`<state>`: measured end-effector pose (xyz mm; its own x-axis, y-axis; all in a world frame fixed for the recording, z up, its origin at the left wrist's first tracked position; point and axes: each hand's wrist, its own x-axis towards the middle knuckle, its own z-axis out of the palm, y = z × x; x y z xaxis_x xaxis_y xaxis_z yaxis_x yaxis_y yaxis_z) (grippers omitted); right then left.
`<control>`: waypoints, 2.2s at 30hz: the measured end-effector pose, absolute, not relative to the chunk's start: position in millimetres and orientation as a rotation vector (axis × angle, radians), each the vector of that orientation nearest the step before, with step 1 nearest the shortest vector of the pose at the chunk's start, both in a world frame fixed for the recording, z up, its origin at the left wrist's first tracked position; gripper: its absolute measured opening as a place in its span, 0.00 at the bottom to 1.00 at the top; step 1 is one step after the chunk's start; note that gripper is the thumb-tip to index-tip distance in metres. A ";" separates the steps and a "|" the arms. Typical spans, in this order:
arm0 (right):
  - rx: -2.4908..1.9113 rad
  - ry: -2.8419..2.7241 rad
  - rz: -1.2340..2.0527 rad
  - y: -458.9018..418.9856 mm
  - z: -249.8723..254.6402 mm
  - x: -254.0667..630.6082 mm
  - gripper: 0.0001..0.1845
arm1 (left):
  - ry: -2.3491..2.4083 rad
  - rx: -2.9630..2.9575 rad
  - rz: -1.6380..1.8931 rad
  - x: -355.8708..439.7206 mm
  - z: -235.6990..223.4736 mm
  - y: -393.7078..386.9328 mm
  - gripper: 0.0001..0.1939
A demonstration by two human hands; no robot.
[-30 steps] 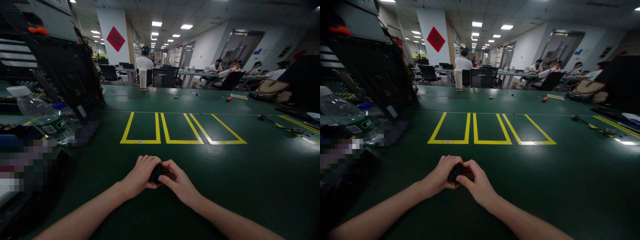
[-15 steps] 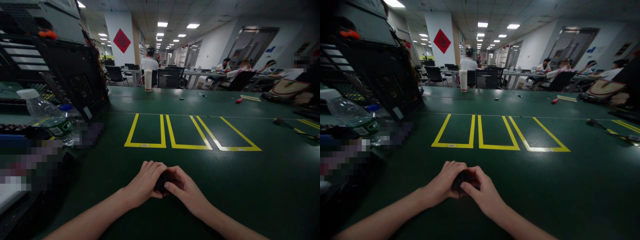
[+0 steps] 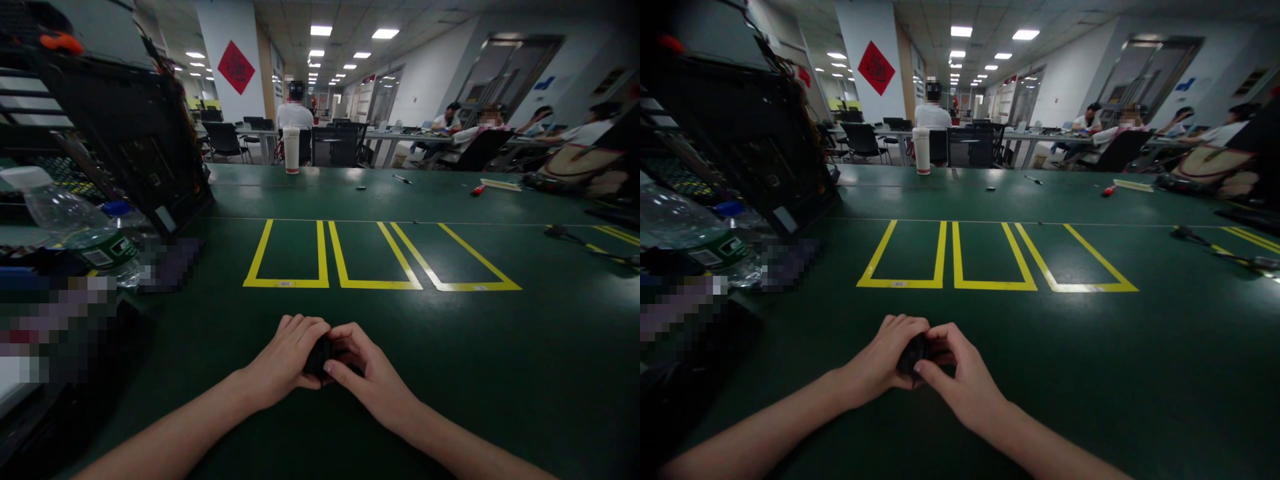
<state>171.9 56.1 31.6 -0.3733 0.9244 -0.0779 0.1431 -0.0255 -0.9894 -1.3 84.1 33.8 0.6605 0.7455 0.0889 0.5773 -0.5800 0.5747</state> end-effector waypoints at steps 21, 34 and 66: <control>-1.097 -1.851 1.395 62.7 35.4 176.5 0.10 | 0.984 2.388 0.453 -5.3 39.5 82.6 0.28; -1.171 -1.766 1.370 63.0 35.0 171.5 0.12 | 0.990 2.390 0.449 -4.2 39.7 83.4 0.28; -1.147 -1.741 1.285 59.8 31.2 169.9 0.09 | 1.015 2.358 0.454 -3.4 42.9 82.8 0.27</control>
